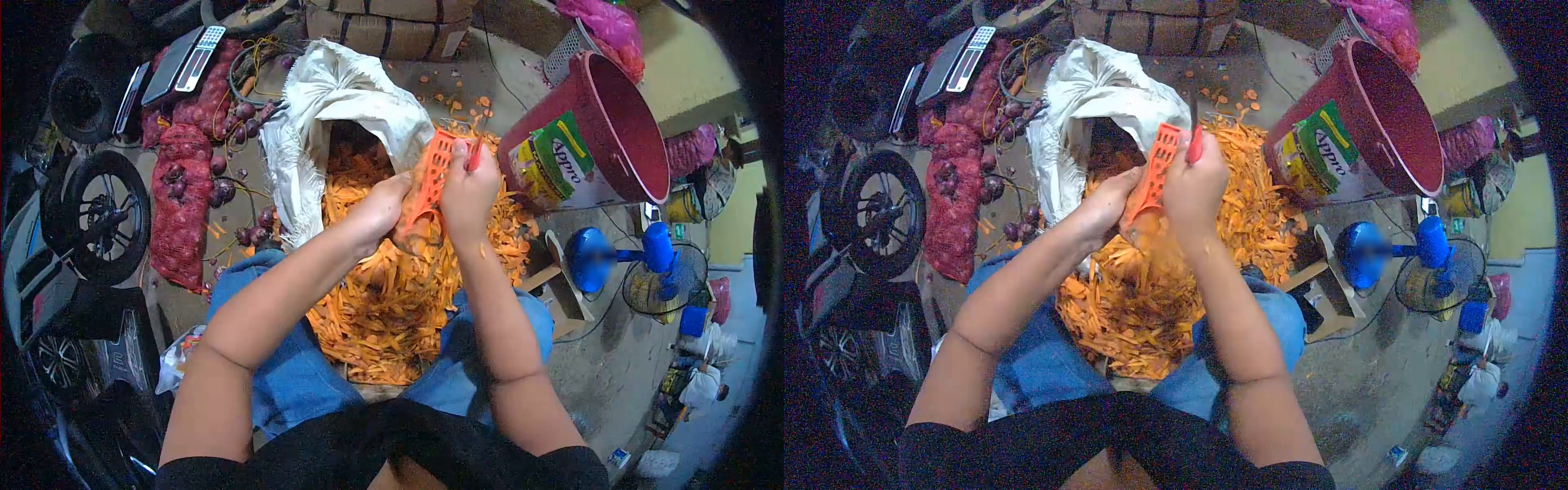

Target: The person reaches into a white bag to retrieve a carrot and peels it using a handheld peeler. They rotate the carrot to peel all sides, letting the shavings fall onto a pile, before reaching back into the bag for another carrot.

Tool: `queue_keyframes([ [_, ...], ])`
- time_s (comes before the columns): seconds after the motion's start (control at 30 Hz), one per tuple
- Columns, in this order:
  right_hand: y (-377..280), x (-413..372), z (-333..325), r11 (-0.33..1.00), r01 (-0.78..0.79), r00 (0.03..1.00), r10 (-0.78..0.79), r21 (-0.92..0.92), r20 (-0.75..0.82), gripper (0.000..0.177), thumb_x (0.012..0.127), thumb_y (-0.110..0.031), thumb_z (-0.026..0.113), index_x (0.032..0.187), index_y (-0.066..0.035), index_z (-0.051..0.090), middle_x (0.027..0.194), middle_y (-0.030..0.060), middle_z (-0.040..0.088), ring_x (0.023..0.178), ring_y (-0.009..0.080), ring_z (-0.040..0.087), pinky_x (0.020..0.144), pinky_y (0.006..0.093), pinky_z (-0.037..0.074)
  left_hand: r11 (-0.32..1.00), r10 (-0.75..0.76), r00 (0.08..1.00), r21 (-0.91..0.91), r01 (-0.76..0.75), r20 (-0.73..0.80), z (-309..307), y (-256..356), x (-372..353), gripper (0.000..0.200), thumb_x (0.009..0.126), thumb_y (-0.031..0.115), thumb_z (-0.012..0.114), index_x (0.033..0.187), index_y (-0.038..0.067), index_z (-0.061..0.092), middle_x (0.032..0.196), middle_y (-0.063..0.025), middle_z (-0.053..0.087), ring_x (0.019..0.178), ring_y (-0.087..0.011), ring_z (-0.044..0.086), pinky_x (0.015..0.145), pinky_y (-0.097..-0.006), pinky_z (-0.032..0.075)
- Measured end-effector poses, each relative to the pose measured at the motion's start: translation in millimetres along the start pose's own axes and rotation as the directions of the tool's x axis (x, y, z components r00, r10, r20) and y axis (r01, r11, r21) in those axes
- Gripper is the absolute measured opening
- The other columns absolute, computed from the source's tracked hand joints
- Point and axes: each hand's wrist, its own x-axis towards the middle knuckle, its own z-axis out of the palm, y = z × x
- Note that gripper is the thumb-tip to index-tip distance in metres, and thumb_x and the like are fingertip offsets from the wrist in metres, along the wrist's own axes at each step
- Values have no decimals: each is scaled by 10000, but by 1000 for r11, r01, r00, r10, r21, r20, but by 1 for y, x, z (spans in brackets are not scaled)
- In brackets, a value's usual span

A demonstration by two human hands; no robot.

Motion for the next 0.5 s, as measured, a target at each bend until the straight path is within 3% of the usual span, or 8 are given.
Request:
queue_keyframes([
  [0.07, 32, 31, -9, 985, -30, 970, -12, -169, -241, 216, 773, -178, 461, 680, 15, 489, 588, 145, 500, 508, 241, 464, 501, 341, 364, 972, -126, 991, 204, 116, 37, 1, -10, -4, 335, 840, 261, 294, 1033, 47, 465, 972, -61, 524, 851, -133, 505, 768, -267, 390],
  [0.1, 68, 51, -19, 990, -139, 944, 120, -39, -308, 221, 767, -177, 463, 665, 16, 499, 604, 139, 517, 526, 253, 475, 520, 351, 370, 928, -201, 979, 326, 179, 35, 5, -22, -10, 340, 838, 269, 301, 1040, 50, 466, 996, -58, 513, 899, -137, 485, 796, -277, 372],
  [0.17, 84, 69, -39, 974, -220, 880, 172, -60, -443, 210, 775, -167, 457, 694, 21, 502, 606, 108, 522, 535, 216, 480, 533, 328, 380, 955, -59, 981, 298, 0, 187, 20, -23, -25, 343, 837, 274, 311, 1053, 47, 453, 1016, -64, 504, 922, -136, 474, 802, -280, 370],
  [0.23, 82, 69, -48, 885, -381, 816, 458, 267, -353, 220, 788, -188, 454, 725, 19, 498, 625, 72, 514, 550, 160, 475, 532, 295, 382, 974, -140, 980, 195, 112, 139, 16, -14, -24, 352, 836, 285, 317, 1058, 44, 445, 1023, -68, 501, 926, -143, 476, 807, -283, 370],
  [0.33, 53, 54, -32, 773, -356, 833, 517, 525, -198, 218, 794, -205, 457, 745, 4, 491, 628, 30, 479, 547, 115, 445, 509, 277, 367, 962, -261, 965, -69, 263, 34, -3, -11, -9, 349, 831, 301, 334, 1046, 47, 437, 980, -76, 511, 863, -161, 504, 772, -294, 396],
  [0.37, 41, 45, -28, 773, -357, 833, 517, 525, -195, 218, 794, -205, 457, 745, 4, 491, 628, 30, 479, 547, 115, 445, 509, 277, 367, 927, -317, 948, -216, 306, -20, -9, -12, -4, 336, 827, 306, 345, 1028, 53, 437, 930, -80, 525, 795, -173, 530, 731, -301, 422],
  [0.43, 15, 26, -18, 956, -124, 987, 147, 267, -68, 205, 794, -204, 466, 758, -6, 505, 596, -18, 456, 531, 65, 398, 501, 211, 333, 939, -282, 958, -220, 266, -44, -6, -3, -4, 333, 834, 298, 328, 1025, 50, 440, 926, -74, 531, 777, -183, 538, 709, -308, 438],
  [0.5, 0, 9, -8, 944, -86, 995, 64, 319, 77, 184, 786, -189, 466, 768, -7, 493, 646, 60, 504, 563, 153, 461, 523, 267, 377, 922, -227, 974, -317, 220, 15, -3, 2, -6, 329, 836, 302, 316, 1008, 55, 449, 915, -77, 537, 759, -180, 543, 676, -299, 453],
])
